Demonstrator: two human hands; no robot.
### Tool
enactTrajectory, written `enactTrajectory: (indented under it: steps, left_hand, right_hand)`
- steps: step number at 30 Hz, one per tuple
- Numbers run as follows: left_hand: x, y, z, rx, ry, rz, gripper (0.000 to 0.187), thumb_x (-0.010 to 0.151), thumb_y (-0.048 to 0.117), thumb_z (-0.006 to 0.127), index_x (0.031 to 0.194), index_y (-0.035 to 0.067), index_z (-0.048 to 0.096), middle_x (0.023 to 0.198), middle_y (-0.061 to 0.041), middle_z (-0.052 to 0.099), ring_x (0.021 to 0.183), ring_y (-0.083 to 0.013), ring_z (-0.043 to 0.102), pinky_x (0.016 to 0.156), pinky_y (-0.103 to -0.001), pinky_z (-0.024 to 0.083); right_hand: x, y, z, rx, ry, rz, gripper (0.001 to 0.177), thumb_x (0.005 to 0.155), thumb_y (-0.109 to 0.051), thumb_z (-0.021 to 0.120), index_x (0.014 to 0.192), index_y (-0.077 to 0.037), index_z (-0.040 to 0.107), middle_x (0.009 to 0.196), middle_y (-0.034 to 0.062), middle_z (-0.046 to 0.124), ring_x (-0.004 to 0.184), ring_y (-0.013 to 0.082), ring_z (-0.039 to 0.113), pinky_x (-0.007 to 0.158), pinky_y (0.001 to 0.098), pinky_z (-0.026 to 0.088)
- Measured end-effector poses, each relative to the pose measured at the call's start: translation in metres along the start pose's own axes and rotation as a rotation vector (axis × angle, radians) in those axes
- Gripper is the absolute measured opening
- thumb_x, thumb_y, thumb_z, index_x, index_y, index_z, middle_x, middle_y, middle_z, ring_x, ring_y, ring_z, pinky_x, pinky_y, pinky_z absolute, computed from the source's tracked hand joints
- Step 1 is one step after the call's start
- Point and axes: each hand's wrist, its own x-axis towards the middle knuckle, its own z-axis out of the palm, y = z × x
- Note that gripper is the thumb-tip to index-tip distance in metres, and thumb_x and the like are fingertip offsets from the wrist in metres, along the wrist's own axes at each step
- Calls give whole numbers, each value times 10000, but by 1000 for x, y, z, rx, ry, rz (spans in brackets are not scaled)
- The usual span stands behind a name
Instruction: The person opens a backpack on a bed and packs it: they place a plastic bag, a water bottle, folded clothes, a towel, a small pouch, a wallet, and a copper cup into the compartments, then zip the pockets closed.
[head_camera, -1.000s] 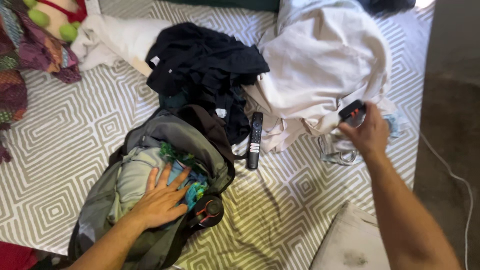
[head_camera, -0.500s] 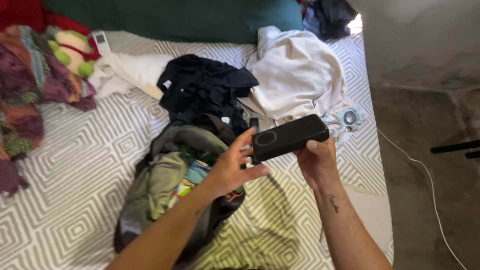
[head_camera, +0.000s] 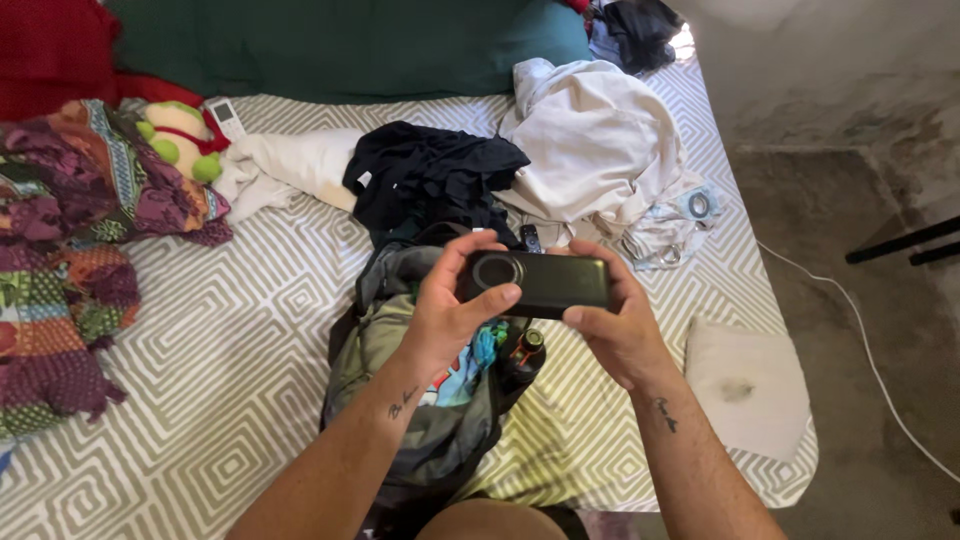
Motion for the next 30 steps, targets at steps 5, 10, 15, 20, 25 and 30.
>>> enactTrajectory:
  steps: [5,10,15,20,25,30]
  left_hand:
    - [6,6,-16,-53,58,-5,610,900,135,757,1432,55,470,1171,-77,700,1052,-132,674,925,-295,568]
    - [6,2,-15,-3,51,-94,588,952,236,710,1468,35,513,1167,-85,719,1020,-132,688,867,-309,589]
    - [8,4,-5,18,13,-139,613,984,355,667,1506,61,538,1154,-65,699,998,-115,673,813,-326,615]
    - [7,9,3,45,-36,-177,618,969,385,642,1498,86,528,1221,-28,704,1016,-99,683,795,-330,646]
    - [6,14,9,48,-44,-183,623,974,385,644,1506,83,527,1227,-39,702,1027,-90,681,772,-323,640]
    - [7,17,13,107,-70,-195,635,982,394,635,1527,88,523,1181,-50,711,976,-82,667,736,-303,616]
  right_hand:
    - [-16,17,37,-74,83,152,886,731,54,793,1521,-66,409,1320,210,588,1064,319,696,819,430,650]
    - [-27,18,58,-123,68,206,1061,746,61,780,1620,-189,232,1375,181,580,882,303,762,637,358,646]
    - [-25,4,60,-179,3,214,1173,758,45,781,1649,-254,80,1403,192,573,855,304,764,583,366,650]
    - [-24,-5,55,-213,-68,227,1262,720,60,792,1632,-286,-7,1421,175,543,828,308,766,547,359,641]
    - [-23,-5,47,-206,-76,229,1266,726,76,792,1636,-295,-6,1375,233,569,826,318,767,552,361,650]
    - [-21,-11,37,-197,-95,258,1278,711,90,780,1629,-329,-5,1359,243,579,808,331,770,519,355,632]
